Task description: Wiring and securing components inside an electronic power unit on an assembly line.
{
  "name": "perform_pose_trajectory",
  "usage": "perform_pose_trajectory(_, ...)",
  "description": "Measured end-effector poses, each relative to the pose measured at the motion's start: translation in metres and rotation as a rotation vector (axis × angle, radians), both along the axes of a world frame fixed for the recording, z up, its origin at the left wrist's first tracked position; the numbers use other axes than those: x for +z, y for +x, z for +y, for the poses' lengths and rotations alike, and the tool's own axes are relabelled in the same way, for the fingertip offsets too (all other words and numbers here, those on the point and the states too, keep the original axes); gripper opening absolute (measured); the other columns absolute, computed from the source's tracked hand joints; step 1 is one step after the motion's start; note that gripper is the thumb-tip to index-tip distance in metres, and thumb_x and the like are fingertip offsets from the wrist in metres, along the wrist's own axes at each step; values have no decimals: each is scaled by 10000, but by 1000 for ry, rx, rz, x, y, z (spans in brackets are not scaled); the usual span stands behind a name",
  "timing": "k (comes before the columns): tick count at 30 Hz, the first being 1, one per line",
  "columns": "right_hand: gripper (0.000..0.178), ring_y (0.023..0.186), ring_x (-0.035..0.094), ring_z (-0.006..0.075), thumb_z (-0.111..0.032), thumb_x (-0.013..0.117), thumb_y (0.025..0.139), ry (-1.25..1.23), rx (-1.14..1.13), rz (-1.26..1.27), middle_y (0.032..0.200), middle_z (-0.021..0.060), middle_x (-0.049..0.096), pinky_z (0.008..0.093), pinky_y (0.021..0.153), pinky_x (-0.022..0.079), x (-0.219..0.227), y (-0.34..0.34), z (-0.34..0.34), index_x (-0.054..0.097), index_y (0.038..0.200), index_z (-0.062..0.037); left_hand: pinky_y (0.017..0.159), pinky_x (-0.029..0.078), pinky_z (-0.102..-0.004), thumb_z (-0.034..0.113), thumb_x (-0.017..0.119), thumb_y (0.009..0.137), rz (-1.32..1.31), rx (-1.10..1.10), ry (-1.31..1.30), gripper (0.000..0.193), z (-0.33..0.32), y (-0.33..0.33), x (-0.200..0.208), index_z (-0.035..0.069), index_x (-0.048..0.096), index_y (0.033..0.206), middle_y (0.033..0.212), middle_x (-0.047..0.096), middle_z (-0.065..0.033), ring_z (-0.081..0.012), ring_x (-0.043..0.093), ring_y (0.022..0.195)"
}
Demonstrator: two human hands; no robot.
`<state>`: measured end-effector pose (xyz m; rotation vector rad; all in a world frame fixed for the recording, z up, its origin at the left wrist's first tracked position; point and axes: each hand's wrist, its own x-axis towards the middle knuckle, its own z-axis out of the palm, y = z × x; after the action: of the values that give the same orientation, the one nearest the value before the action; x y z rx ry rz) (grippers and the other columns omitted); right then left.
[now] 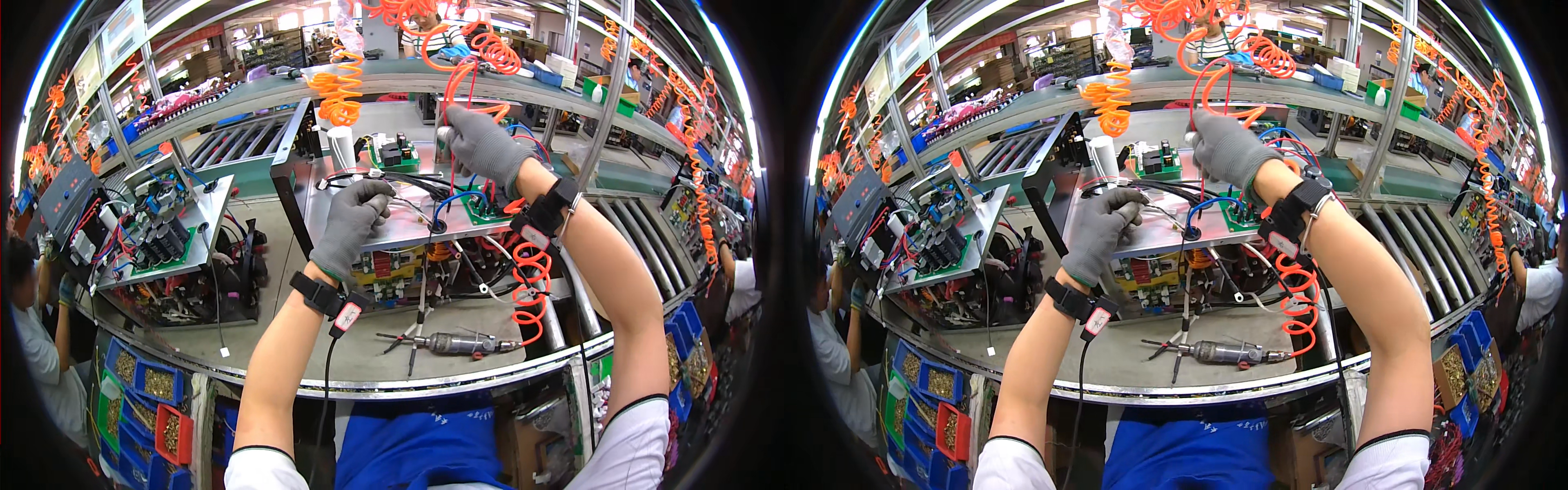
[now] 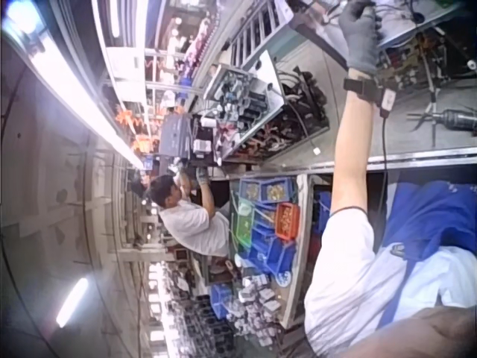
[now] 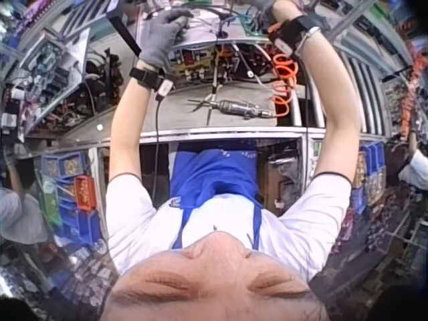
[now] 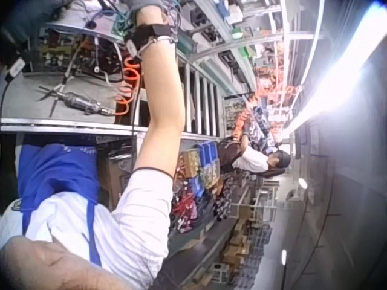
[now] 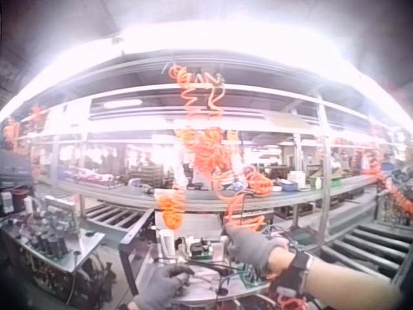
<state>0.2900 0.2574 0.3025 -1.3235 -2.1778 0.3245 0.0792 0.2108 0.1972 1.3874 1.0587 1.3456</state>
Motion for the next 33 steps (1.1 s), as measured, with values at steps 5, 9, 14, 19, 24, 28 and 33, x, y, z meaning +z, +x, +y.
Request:
perform_pose_trajectory(5,109,530,614,196,-113,456,974,116,46,0,678,105,585,340,478,495,-17,2,10,469,982,-5,500,408,-156,110,552,949,5,-3,5,146,-3,0,3,36,647,1030,764,592,15,-23,516,592)
perform_pose_trajectory(9,117,538,603,233,-138,473,974,456,-10,-44,638,135,562,365,482,454,-12,5,9,470,949,-23,500,416,-155,104,544,949,-3,-18,6,151,1,-3,-2,33,644,1037,776,603,7,-23,528,603)
perform_pose_trajectory(14,134,563,611,198,-149,461,987,296,36,-59,676,110,572,329,503,485,-30,5,19,468,969,-17,508,429,-162,104,555,944,6,-30,37,152,4,-1,-3,26,643,1041,778,611,1,-26,534,609)
perform_pose_trajectory(19,132,633,636,185,-99,447,981,-167,131,152,787,94,594,304,603,565,-33,4,1,484,1009,25,525,444,-176,98,557,941,19,-8,64,153,-4,2,2,22,642,1044,774,613,-3,-36,539,613)
perform_pose_trajectory(24,148,729,688,220,-83,488,961,-438,216,423,822,135,632,331,650,587,-31,20,-4,519,965,61,565,468,-219,51,581,898,334,179,348,161,9,6,-29,18,640,1045,798,635,-35,-77,565,638)
perform_pose_trajectory(28,149,767,692,235,-78,468,972,-460,226,457,857,142,624,334,690,600,-35,31,-12,503,971,66,720,506,-343,27,611,800,782,732,1116,190,-49,42,-31,46,645,986,963,658,-124,-282,621,805)
perform_pose_trajectory(33,153,817,692,242,-77,464,976,-463,313,423,885,142,624,332,734,595,-25,25,-22,489,1016,69,685,501,-325,38,565,846,534,429,833,246,-73,87,-129,47,632,1083,966,663,-109,-253,632,806)
